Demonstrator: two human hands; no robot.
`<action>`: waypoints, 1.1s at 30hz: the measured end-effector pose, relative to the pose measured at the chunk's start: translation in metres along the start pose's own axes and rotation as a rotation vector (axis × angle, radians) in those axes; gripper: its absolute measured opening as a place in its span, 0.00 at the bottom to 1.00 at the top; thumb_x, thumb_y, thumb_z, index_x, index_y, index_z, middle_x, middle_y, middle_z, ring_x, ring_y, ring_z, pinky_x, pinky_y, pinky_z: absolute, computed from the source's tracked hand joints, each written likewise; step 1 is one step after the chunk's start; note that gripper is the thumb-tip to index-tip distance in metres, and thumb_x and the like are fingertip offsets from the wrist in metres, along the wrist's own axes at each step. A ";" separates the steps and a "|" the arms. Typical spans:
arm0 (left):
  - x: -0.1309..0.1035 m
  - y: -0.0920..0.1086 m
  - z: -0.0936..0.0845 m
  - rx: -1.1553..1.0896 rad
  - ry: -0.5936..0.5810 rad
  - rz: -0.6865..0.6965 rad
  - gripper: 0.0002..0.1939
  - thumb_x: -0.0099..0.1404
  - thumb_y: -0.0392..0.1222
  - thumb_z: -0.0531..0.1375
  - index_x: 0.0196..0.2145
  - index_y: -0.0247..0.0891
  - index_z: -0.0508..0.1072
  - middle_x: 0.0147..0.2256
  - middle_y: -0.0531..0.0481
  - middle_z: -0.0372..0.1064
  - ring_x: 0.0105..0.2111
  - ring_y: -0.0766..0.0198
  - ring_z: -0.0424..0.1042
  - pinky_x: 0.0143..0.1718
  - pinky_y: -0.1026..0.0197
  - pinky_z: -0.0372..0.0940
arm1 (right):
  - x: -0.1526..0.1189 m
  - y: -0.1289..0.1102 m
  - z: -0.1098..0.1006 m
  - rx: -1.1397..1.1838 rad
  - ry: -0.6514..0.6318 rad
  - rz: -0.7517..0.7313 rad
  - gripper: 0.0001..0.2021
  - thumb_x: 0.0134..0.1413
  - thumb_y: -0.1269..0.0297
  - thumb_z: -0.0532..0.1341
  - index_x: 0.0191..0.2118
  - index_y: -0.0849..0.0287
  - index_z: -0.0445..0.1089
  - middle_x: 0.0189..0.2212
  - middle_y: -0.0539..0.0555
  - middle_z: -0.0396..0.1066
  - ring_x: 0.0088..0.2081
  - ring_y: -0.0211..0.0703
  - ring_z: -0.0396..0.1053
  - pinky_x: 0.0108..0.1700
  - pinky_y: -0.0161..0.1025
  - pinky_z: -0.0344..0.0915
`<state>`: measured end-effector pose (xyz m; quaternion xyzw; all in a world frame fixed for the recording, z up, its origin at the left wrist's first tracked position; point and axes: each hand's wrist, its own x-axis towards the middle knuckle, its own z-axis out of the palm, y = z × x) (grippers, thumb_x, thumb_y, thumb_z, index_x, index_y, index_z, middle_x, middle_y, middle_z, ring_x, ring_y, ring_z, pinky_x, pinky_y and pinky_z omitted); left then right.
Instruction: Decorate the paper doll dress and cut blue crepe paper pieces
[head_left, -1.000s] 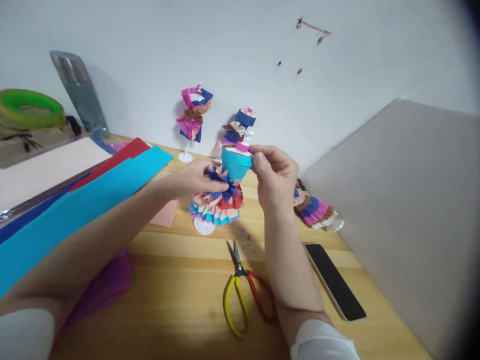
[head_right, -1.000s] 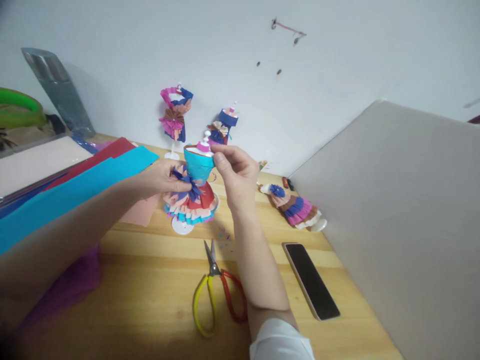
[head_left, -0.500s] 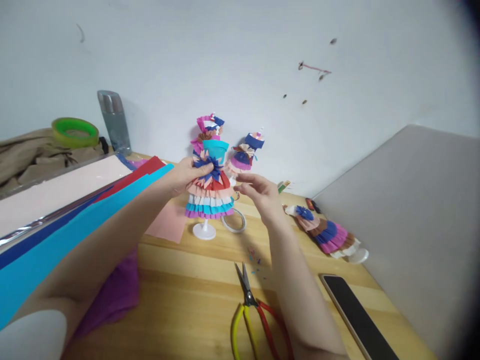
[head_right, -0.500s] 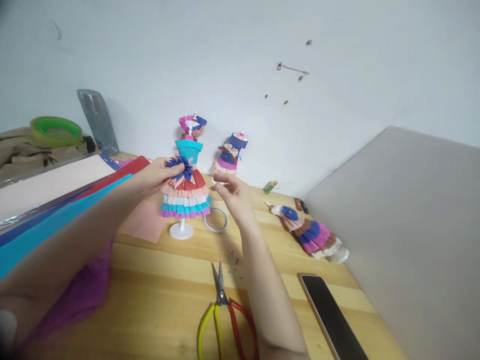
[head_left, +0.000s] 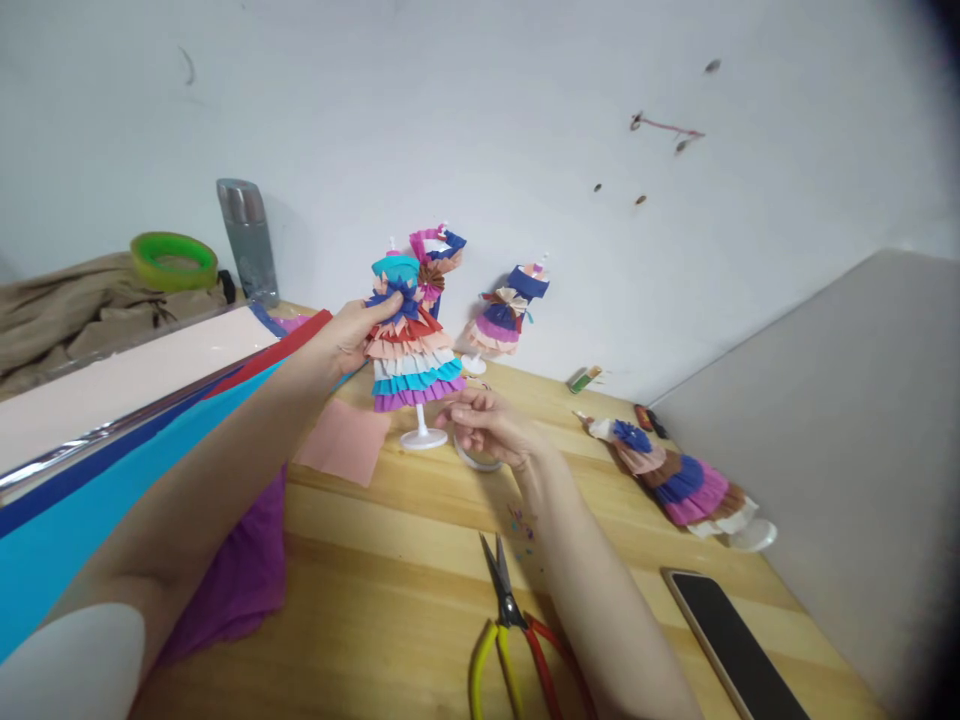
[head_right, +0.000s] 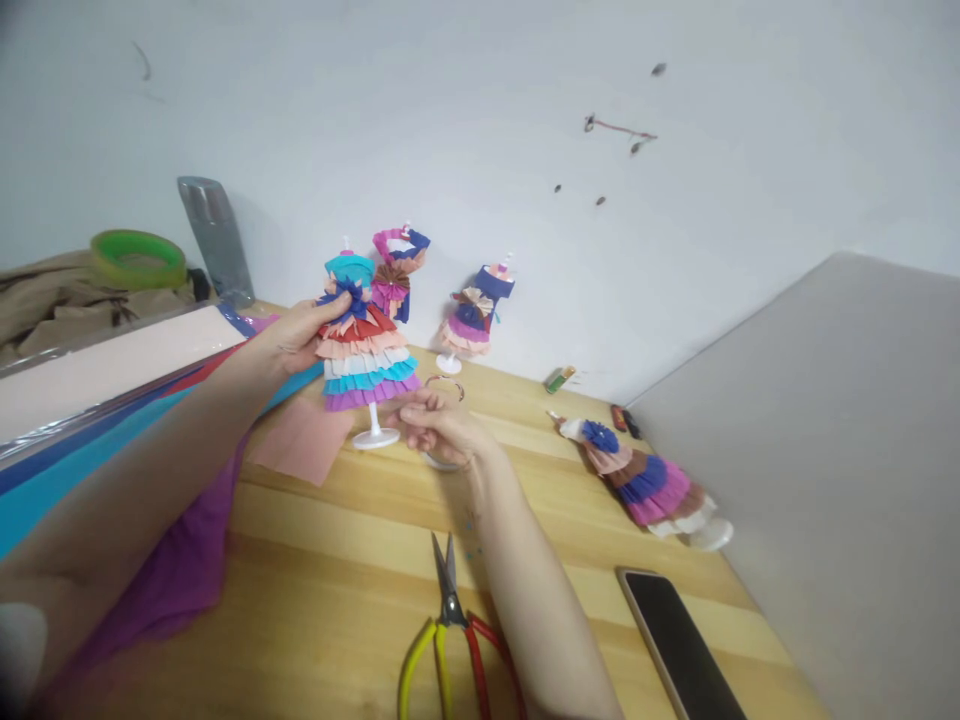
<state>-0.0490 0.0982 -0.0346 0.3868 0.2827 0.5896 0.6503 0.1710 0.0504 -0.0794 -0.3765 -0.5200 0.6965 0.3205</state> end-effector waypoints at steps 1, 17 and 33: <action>0.000 -0.001 0.000 -0.013 0.004 0.010 0.13 0.53 0.42 0.70 0.34 0.32 0.75 0.31 0.42 0.78 0.35 0.56 0.78 0.44 0.54 0.72 | 0.002 0.002 0.004 0.050 -0.006 -0.007 0.16 0.33 0.59 0.74 0.29 0.63 0.74 0.24 0.53 0.76 0.13 0.26 0.60 0.12 0.24 0.52; -0.002 -0.002 0.006 -0.017 0.055 0.158 0.17 0.46 0.42 0.73 0.32 0.31 0.75 0.28 0.45 0.78 0.33 0.56 0.78 0.44 0.53 0.72 | 0.009 0.009 0.031 0.308 0.187 -0.007 0.06 0.45 0.70 0.68 0.27 0.63 0.69 0.16 0.51 0.73 0.12 0.30 0.64 0.09 0.22 0.53; -0.002 -0.021 0.008 0.167 0.081 0.131 0.22 0.40 0.49 0.74 0.31 0.32 0.77 0.28 0.47 0.77 0.29 0.60 0.76 0.39 0.56 0.71 | 0.014 0.021 0.045 0.256 0.176 -0.017 0.13 0.42 0.61 0.69 0.19 0.61 0.66 0.13 0.45 0.67 0.11 0.24 0.53 0.12 0.23 0.51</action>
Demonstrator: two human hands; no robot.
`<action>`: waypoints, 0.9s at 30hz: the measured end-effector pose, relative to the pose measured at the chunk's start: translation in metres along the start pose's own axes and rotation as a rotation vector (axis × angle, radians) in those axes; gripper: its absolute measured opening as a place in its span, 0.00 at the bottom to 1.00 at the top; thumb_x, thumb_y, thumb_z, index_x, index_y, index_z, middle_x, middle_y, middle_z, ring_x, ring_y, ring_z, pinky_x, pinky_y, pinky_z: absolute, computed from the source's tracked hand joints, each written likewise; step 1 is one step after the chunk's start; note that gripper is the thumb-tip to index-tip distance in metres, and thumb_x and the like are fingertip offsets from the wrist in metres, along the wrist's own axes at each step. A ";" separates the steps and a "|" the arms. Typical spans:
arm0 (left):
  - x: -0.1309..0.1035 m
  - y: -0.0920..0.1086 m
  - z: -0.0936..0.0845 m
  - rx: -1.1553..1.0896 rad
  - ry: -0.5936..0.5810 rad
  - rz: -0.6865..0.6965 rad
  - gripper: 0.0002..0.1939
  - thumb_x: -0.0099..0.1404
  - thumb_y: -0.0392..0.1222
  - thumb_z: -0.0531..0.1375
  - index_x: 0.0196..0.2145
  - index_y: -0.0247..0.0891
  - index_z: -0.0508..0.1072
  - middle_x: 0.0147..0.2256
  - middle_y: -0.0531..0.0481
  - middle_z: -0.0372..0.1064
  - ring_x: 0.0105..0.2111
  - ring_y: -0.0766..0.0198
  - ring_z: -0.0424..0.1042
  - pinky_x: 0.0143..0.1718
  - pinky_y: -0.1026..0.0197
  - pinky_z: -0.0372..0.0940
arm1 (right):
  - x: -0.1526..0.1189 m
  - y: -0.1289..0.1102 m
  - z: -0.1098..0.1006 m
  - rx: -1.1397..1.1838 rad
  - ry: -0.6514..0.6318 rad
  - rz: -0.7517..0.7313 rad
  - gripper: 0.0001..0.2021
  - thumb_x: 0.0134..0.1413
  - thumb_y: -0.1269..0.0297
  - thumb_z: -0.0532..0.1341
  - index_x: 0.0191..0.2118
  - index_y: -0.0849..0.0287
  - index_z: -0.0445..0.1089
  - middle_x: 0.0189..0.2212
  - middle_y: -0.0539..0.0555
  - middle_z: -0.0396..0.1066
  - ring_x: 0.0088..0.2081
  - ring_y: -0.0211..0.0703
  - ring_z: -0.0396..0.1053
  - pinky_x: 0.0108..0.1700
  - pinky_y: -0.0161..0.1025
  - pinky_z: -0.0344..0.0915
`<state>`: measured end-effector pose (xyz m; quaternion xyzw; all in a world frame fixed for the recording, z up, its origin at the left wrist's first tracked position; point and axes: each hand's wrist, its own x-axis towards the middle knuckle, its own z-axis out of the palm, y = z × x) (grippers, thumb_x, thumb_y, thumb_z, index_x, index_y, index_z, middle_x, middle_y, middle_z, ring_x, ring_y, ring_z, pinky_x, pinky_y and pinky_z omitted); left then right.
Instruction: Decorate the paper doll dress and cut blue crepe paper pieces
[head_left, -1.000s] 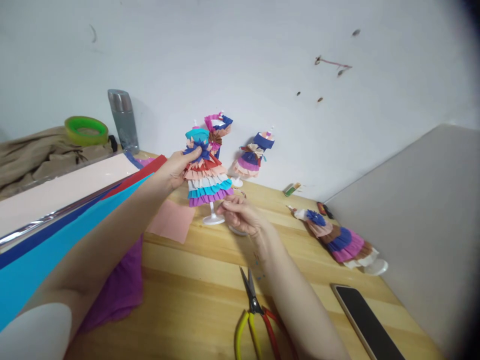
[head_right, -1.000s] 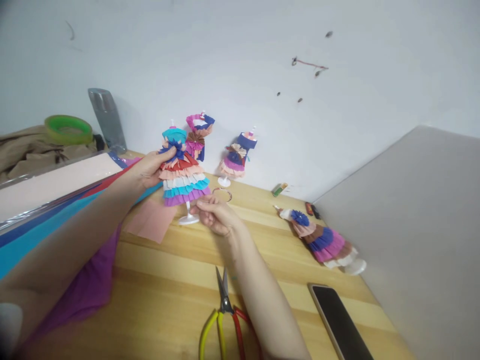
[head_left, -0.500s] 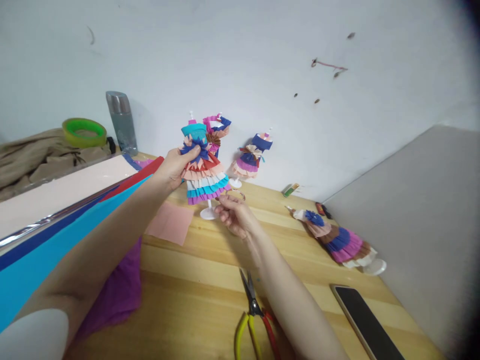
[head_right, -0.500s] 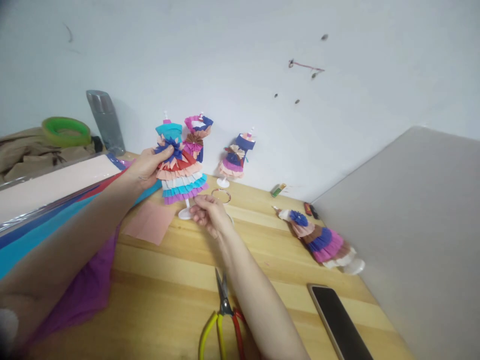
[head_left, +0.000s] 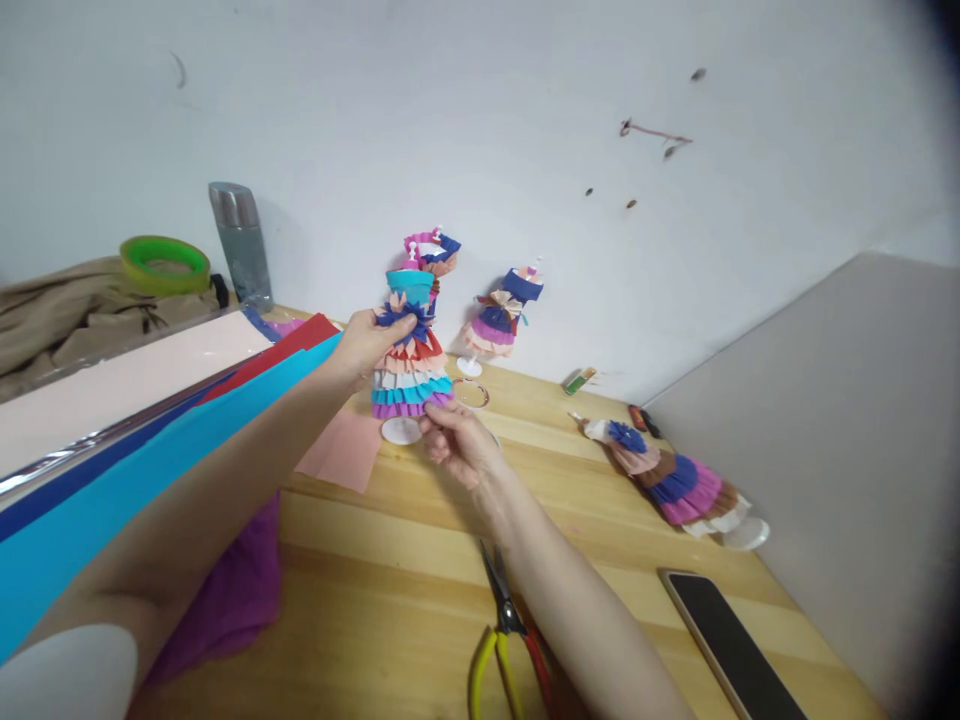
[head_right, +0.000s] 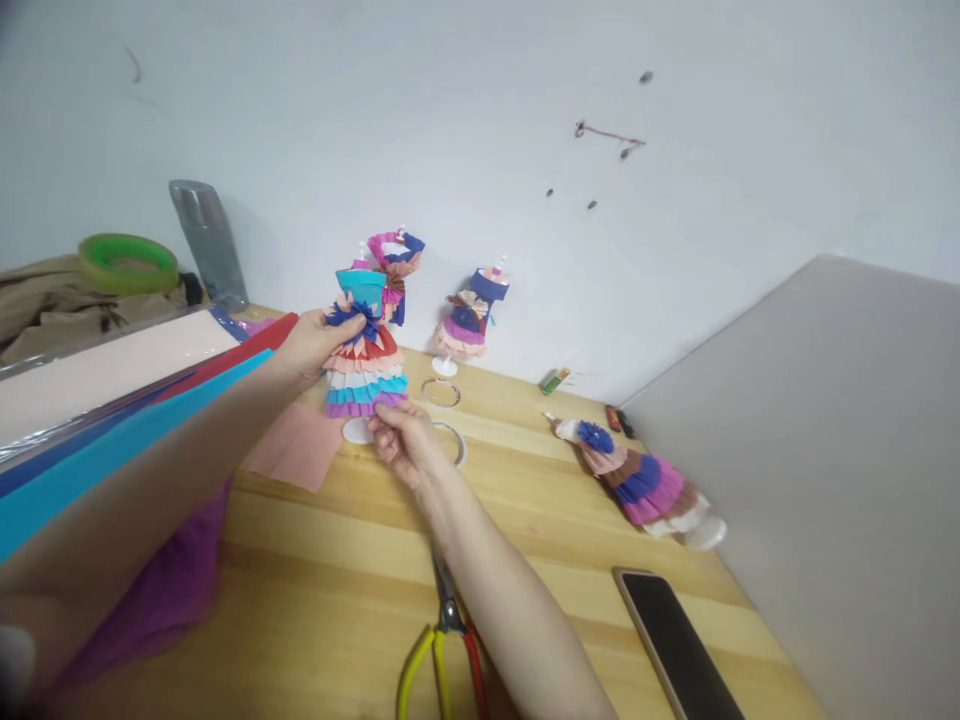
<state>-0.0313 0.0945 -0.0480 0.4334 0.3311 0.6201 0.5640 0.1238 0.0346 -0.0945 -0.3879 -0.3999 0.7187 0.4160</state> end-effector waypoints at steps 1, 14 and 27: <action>0.000 0.000 0.000 0.010 -0.004 -0.005 0.23 0.40 0.49 0.74 0.31 0.32 0.77 0.28 0.47 0.77 0.29 0.60 0.76 0.40 0.56 0.70 | -0.001 -0.001 -0.001 -0.050 -0.014 0.021 0.14 0.41 0.60 0.70 0.19 0.61 0.67 0.13 0.46 0.68 0.11 0.25 0.54 0.12 0.24 0.50; -0.020 0.004 0.018 0.181 -0.359 -0.072 0.21 0.46 0.49 0.72 0.33 0.33 0.76 0.30 0.49 0.76 0.33 0.60 0.75 0.43 0.56 0.69 | -0.031 -0.064 -0.017 -0.738 0.441 -0.802 0.13 0.44 0.54 0.65 0.31 0.59 0.72 0.29 0.53 0.74 0.31 0.41 0.69 0.35 0.38 0.64; -0.024 -0.004 0.024 0.264 -0.486 0.047 0.17 0.55 0.44 0.66 0.40 0.36 0.68 0.37 0.50 0.72 0.38 0.62 0.72 0.45 0.56 0.66 | -0.017 -0.059 -0.034 -0.418 0.144 -0.684 0.16 0.40 0.51 0.70 0.33 0.55 0.76 0.31 0.51 0.76 0.34 0.42 0.71 0.44 0.43 0.68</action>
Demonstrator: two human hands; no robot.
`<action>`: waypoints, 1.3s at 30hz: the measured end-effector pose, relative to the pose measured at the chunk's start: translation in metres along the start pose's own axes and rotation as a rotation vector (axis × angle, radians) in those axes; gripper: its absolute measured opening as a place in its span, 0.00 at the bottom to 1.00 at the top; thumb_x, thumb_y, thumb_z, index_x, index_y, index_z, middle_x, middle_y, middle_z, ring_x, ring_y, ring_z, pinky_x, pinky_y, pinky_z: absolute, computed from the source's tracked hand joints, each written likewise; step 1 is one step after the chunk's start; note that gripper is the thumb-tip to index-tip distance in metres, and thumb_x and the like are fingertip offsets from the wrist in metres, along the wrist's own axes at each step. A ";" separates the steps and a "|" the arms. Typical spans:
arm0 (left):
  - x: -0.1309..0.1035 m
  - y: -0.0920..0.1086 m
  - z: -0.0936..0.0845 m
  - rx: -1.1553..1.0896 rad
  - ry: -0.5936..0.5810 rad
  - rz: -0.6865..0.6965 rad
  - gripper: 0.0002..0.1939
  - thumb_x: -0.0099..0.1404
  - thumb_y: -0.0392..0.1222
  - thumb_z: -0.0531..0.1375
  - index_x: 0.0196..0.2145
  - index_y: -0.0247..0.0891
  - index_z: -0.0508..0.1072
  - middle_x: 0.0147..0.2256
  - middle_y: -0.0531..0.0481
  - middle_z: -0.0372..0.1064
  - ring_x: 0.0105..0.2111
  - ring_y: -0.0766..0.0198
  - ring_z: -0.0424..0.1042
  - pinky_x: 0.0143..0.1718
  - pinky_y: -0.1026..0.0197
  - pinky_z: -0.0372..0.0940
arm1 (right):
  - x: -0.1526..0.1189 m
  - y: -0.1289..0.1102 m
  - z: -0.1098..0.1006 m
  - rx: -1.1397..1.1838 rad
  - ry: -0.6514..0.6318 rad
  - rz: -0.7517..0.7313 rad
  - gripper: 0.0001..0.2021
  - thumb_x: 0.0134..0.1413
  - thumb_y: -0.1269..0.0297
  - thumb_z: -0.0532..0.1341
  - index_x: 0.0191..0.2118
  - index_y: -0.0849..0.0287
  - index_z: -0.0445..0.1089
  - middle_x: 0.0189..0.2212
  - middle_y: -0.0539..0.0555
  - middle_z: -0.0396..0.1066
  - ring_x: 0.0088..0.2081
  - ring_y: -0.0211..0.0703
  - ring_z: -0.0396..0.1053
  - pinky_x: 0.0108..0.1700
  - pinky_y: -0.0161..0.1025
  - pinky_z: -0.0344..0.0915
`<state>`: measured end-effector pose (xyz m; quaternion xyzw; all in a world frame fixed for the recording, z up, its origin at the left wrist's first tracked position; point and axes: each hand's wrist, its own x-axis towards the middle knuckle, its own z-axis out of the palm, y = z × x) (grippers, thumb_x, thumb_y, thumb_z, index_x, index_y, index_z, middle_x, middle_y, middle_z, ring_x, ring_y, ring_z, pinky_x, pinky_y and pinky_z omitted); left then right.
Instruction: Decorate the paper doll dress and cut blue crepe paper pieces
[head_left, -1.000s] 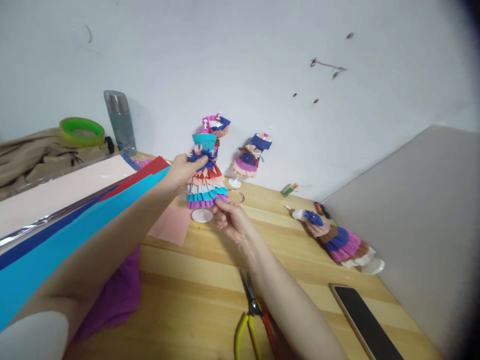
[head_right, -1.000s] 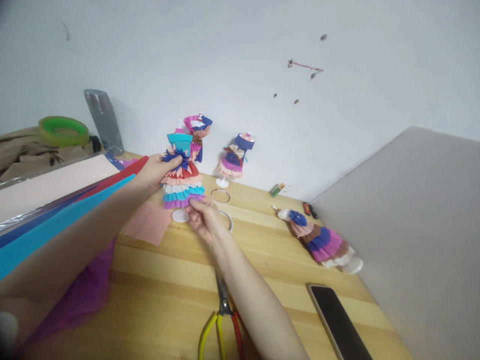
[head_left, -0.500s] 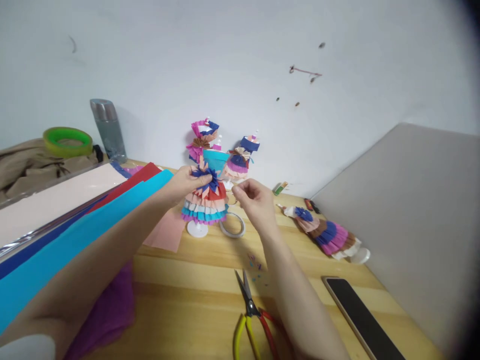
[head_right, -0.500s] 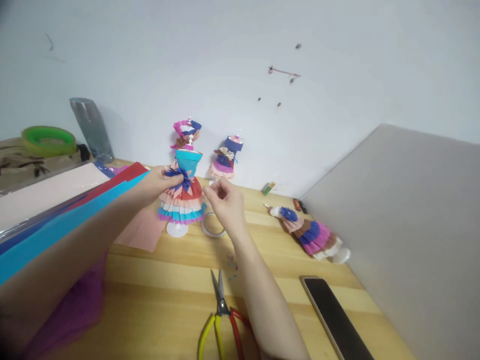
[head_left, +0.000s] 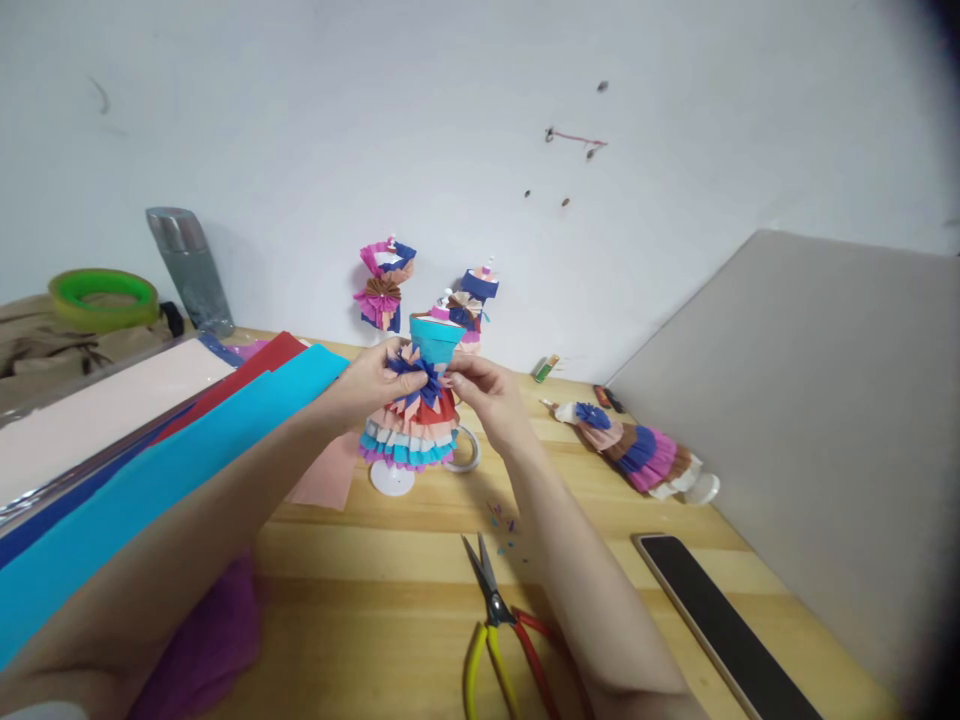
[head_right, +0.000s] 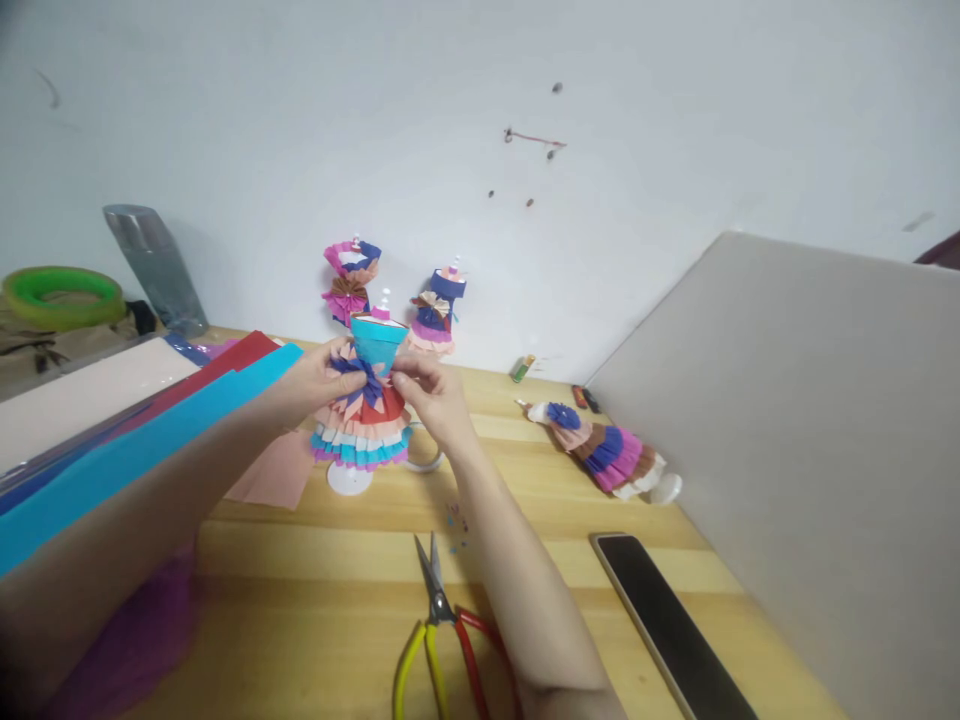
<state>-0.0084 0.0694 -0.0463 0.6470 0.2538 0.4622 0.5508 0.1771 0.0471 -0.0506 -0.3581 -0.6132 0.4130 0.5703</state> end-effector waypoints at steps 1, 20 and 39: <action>0.001 -0.002 0.000 -0.008 0.001 0.012 0.18 0.55 0.44 0.66 0.41 0.36 0.68 0.38 0.49 0.72 0.39 0.62 0.72 0.46 0.55 0.65 | 0.001 0.001 -0.001 -0.002 -0.032 0.024 0.16 0.38 0.52 0.71 0.33 0.56 0.76 0.31 0.51 0.76 0.34 0.42 0.71 0.43 0.42 0.68; 0.000 0.003 -0.024 0.236 -0.160 -0.185 0.28 0.47 0.40 0.69 0.48 0.43 0.73 0.39 0.48 0.74 0.37 0.57 0.75 0.36 0.61 0.69 | 0.006 0.009 -0.005 -0.052 0.023 0.014 0.11 0.37 0.57 0.69 0.29 0.56 0.74 0.29 0.50 0.74 0.31 0.40 0.69 0.39 0.40 0.66; 0.006 -0.001 -0.035 0.177 -0.192 -0.240 0.16 0.46 0.39 0.70 0.36 0.37 0.78 0.27 0.48 0.74 0.26 0.61 0.72 0.30 0.62 0.65 | 0.006 0.014 -0.010 -0.216 0.068 -0.001 0.15 0.40 0.53 0.67 0.31 0.59 0.73 0.29 0.51 0.72 0.31 0.40 0.68 0.37 0.39 0.66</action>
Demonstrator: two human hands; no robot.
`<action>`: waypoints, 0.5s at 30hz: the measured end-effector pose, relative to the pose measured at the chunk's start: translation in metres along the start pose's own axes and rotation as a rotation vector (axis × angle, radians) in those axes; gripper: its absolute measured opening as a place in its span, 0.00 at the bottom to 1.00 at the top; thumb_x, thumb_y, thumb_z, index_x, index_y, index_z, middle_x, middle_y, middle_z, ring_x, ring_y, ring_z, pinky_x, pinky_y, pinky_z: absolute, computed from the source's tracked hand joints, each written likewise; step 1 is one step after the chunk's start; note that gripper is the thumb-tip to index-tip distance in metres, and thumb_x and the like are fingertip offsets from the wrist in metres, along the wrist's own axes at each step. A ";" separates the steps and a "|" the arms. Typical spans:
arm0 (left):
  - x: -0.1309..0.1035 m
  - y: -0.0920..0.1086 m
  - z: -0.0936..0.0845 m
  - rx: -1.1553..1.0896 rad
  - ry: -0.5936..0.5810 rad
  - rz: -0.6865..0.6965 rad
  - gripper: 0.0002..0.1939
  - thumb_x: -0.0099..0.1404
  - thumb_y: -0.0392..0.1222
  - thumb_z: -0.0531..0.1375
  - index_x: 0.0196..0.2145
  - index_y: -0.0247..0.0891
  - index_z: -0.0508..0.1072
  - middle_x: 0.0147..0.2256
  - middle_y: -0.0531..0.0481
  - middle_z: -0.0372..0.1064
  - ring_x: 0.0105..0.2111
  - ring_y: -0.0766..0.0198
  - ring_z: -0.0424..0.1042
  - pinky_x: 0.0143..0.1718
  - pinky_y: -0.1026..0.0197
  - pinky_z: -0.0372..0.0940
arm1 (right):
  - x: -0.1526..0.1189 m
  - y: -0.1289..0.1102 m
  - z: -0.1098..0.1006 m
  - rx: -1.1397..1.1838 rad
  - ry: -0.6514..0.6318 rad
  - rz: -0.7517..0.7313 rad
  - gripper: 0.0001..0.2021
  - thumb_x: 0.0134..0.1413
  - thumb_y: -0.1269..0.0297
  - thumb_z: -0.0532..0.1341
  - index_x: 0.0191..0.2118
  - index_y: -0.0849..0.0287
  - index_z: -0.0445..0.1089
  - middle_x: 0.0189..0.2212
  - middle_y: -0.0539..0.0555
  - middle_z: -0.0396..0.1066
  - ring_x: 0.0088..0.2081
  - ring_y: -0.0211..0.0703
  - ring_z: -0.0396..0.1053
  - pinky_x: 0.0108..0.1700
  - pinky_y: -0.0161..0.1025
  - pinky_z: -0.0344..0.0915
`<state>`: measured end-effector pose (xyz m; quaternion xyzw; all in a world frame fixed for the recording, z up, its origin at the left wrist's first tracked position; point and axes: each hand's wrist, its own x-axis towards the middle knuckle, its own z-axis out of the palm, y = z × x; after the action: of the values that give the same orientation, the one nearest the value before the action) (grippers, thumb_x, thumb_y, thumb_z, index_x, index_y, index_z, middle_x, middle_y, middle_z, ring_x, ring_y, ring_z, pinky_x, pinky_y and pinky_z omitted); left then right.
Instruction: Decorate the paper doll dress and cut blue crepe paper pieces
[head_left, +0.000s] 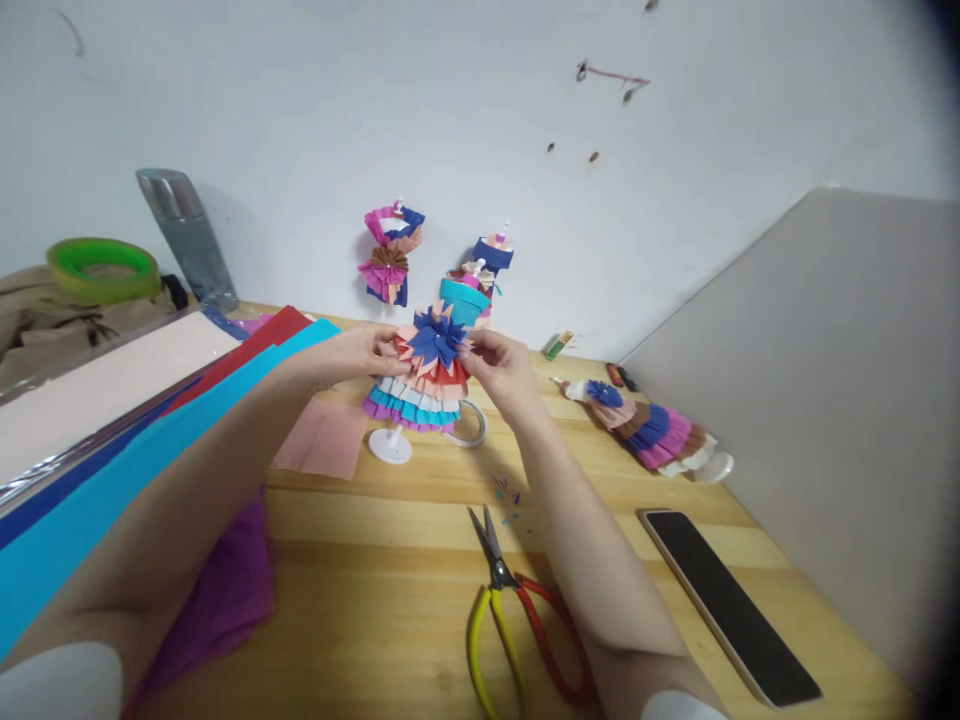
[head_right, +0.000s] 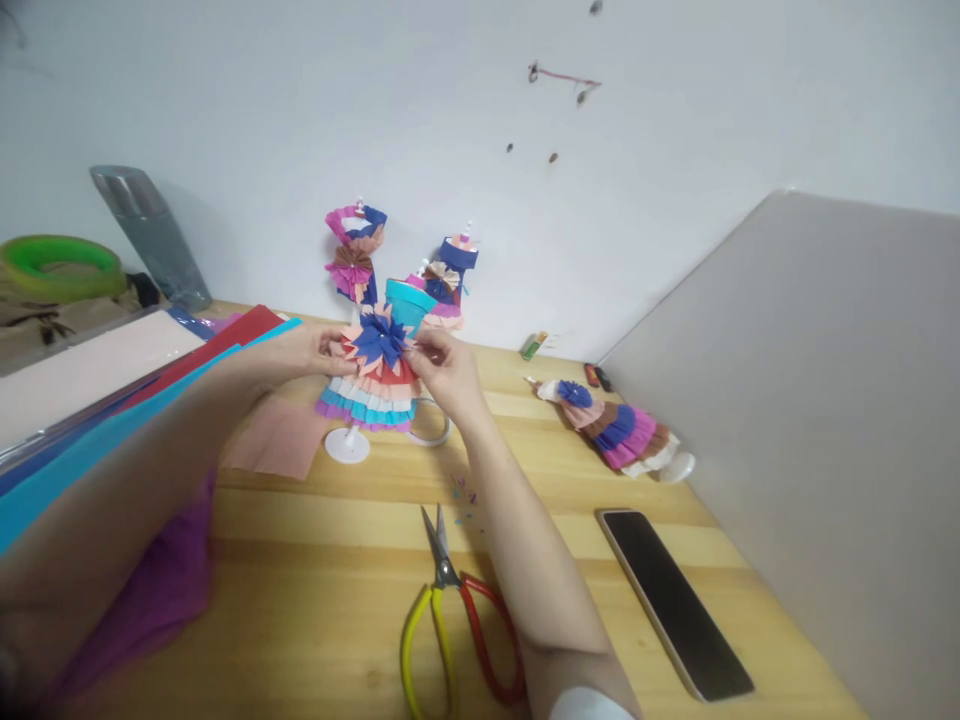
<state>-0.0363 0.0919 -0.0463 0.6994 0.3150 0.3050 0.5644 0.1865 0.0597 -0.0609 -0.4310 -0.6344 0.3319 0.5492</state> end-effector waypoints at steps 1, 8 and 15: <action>0.000 -0.001 0.000 0.005 0.002 -0.006 0.17 0.46 0.39 0.70 0.37 0.37 0.78 0.27 0.48 0.74 0.26 0.61 0.72 0.29 0.62 0.65 | -0.001 0.000 0.000 0.019 -0.017 0.004 0.15 0.41 0.52 0.67 0.32 0.58 0.73 0.30 0.51 0.72 0.32 0.40 0.68 0.38 0.39 0.66; -0.001 0.002 0.011 0.037 0.012 0.026 0.17 0.46 0.35 0.69 0.37 0.39 0.79 0.26 0.50 0.74 0.28 0.59 0.74 0.32 0.62 0.67 | -0.001 -0.005 0.000 0.193 -0.085 0.043 0.17 0.36 0.52 0.72 0.32 0.56 0.71 0.32 0.50 0.74 0.35 0.43 0.71 0.45 0.42 0.67; -0.005 -0.003 -0.007 -0.125 0.076 -0.082 0.30 0.41 0.37 0.73 0.45 0.43 0.77 0.44 0.43 0.76 0.47 0.51 0.74 0.41 0.60 0.69 | 0.001 0.002 -0.008 0.294 -0.143 0.065 0.27 0.28 0.45 0.72 0.36 0.53 0.71 0.37 0.52 0.76 0.41 0.49 0.72 0.44 0.45 0.69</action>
<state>-0.0448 0.0929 -0.0481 0.6374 0.3450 0.3271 0.6064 0.1942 0.0612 -0.0610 -0.3416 -0.6023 0.4683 0.5487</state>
